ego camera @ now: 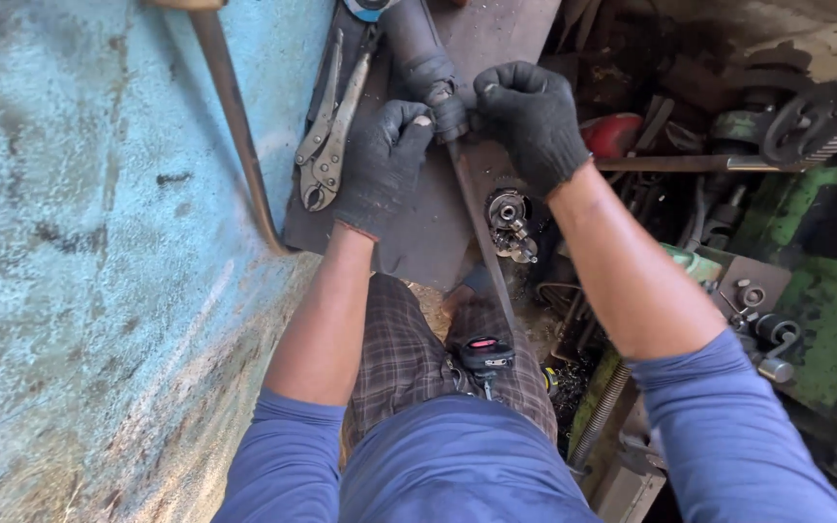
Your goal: The person wraps a thin wire around a cylindrical metal component multiple times, then secures the end by twisting it with pliers. The person then places the wrapped component into a lathe chuck.
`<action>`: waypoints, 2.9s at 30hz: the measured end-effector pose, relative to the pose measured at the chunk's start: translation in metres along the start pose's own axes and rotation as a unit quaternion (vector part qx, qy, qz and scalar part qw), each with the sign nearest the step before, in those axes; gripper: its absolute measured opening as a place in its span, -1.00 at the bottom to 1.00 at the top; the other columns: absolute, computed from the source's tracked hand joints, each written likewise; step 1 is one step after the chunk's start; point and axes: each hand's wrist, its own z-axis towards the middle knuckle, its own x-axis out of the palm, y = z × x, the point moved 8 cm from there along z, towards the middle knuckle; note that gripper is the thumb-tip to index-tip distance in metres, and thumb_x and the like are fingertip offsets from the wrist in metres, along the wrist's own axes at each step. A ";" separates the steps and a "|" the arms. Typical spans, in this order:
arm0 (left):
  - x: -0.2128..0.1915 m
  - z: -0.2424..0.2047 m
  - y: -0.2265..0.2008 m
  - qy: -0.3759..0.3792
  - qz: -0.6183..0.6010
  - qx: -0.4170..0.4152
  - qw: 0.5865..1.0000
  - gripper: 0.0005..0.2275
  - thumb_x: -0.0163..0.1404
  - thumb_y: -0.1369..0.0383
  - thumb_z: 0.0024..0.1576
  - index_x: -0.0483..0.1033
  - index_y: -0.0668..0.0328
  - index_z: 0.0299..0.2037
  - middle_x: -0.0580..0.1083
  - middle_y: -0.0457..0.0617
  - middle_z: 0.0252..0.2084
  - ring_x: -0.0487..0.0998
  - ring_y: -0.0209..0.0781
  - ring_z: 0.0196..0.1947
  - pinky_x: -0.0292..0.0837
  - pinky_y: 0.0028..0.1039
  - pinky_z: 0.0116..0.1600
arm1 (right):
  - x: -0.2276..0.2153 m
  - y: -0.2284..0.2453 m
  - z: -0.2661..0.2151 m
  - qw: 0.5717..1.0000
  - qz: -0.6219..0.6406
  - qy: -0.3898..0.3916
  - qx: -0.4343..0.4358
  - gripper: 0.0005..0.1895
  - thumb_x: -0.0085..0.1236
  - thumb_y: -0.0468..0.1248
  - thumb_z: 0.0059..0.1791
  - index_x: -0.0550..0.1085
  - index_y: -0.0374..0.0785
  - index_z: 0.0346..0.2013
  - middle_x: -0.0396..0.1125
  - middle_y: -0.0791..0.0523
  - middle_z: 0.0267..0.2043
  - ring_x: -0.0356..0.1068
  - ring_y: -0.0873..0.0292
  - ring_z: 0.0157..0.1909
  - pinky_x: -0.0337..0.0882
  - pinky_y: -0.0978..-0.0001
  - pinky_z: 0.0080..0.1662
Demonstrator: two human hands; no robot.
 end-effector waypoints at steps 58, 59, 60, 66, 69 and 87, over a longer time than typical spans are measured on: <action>0.026 0.026 0.000 0.066 -0.147 -0.157 0.974 -0.88 0.03 0.33 0.20 0.63 0.10 -0.24 0.49 -0.16 -0.54 0.53 -0.48 -0.53 0.54 -0.71 -0.34 | -0.002 -0.034 -0.062 0.701 -0.537 -0.366 -0.294 -0.42 0.28 0.03 -0.04 0.42 0.02 0.25 0.45 -0.01 -0.20 0.49 -0.16 -0.14 0.53 -0.07 -0.16; 0.030 0.029 0.014 0.035 -0.210 -0.171 0.962 -0.89 0.06 0.36 0.17 0.64 0.17 -0.23 0.50 -0.13 -0.52 0.54 -0.48 -0.51 0.58 -0.70 -0.30 | -0.002 -0.034 -0.065 0.678 -0.540 -0.380 -0.323 -0.43 0.31 0.08 -0.07 0.47 0.08 0.21 0.43 0.03 -0.23 0.49 -0.13 -0.19 0.53 -0.04 -0.20; 0.034 0.030 0.013 0.039 -0.209 -0.173 0.962 -0.89 0.06 0.36 0.17 0.64 0.17 -0.23 0.50 -0.13 -0.52 0.54 -0.48 -0.51 0.58 -0.70 -0.30 | -0.002 -0.030 -0.069 0.678 -0.540 -0.383 -0.320 -0.43 0.31 0.08 -0.07 0.47 0.08 0.21 0.43 0.03 -0.23 0.49 -0.13 -0.19 0.53 -0.04 -0.20; 0.039 0.036 0.021 0.017 -0.268 -0.176 0.947 -0.88 0.04 0.40 0.18 0.63 0.23 -0.23 0.50 -0.08 -0.50 0.52 -0.40 -0.46 0.55 -0.66 -0.25 | 0.005 -0.009 -0.081 0.712 -0.465 -0.355 -0.388 -0.87 0.20 -0.12 0.04 0.61 0.11 -0.13 0.43 0.10 -0.36 0.49 -0.07 -0.21 0.51 0.05 -0.25; 0.038 0.034 0.024 0.020 -0.312 -0.183 0.932 -0.90 0.06 0.42 0.19 0.62 0.25 -0.24 0.49 -0.02 -0.51 0.51 -0.38 -0.47 0.57 -0.60 -0.30 | -0.008 -0.014 -0.071 0.764 -0.389 -0.345 -0.383 -0.90 0.18 -0.11 0.05 0.62 0.09 -0.21 0.48 0.12 -0.37 0.52 -0.06 -0.21 0.54 0.15 -0.24; 0.014 0.076 -0.100 0.127 0.492 0.168 0.845 -0.81 -0.05 0.11 0.25 0.59 -0.11 -0.23 0.57 -0.07 -0.37 0.64 0.01 -0.20 0.51 -0.20 -0.05 | 0.033 -0.015 -0.090 0.672 -0.680 -0.190 -0.223 -0.57 0.09 -0.01 -0.01 0.36 -0.06 0.11 0.42 0.05 -0.26 0.52 -0.15 -0.21 0.56 -0.07 -0.24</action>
